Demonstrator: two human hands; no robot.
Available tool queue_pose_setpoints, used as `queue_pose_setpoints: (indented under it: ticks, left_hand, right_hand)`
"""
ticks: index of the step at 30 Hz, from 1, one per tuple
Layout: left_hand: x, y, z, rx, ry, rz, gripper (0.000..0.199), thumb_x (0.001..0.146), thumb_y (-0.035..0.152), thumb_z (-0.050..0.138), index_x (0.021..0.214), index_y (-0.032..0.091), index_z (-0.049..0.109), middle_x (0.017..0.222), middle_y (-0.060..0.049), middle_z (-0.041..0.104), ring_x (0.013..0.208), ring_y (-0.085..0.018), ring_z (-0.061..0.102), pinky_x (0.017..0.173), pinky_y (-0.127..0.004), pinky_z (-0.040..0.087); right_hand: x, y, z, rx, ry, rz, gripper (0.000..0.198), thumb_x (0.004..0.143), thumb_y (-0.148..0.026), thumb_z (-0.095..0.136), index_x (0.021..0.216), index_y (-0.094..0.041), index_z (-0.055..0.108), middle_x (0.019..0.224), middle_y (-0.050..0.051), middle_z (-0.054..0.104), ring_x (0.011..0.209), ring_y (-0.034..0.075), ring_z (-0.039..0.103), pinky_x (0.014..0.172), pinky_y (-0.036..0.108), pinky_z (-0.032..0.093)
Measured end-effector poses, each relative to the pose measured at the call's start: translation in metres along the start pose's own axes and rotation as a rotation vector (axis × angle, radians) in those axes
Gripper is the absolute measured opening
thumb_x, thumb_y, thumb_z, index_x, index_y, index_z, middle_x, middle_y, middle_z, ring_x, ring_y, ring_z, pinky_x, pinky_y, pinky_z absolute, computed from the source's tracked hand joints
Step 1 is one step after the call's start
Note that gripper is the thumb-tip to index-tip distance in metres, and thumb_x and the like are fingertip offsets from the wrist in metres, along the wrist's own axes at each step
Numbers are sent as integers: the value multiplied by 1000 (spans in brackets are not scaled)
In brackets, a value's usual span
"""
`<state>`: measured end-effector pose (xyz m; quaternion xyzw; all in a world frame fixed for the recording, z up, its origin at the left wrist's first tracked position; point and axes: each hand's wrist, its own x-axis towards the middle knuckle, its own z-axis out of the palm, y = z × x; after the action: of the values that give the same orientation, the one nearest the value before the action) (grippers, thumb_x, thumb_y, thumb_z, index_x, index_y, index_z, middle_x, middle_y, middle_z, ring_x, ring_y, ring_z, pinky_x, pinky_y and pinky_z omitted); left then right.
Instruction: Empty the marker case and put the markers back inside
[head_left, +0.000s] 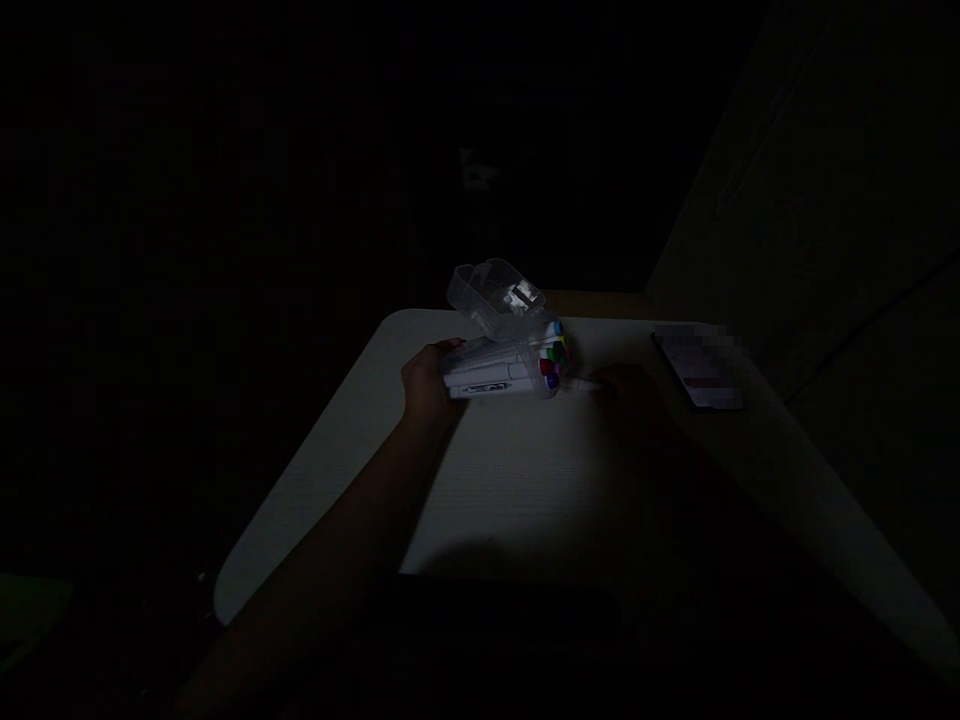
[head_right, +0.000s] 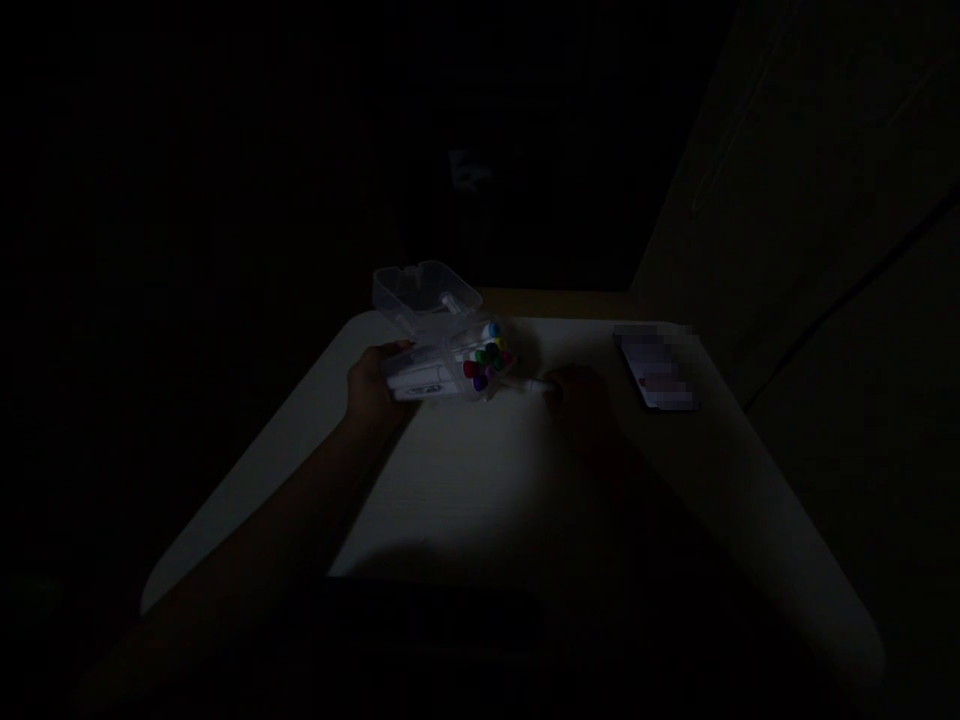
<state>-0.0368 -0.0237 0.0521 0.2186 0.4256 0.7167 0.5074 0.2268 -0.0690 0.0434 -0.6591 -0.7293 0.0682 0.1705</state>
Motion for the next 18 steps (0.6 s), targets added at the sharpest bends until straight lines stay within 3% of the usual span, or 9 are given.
queue_pose_setpoints:
  ticks: [18]
  left_hand:
    - [4,-2,-5,22,-34,11,21,56,33,69,69,16,69,74,-6,70,63,-17,62,56,-27,47]
  right_hand:
    - [1,8,-1,152,81,-25,36,96,-17,58,123,-17,81,128,14,80,122,29,74,113,47,58]
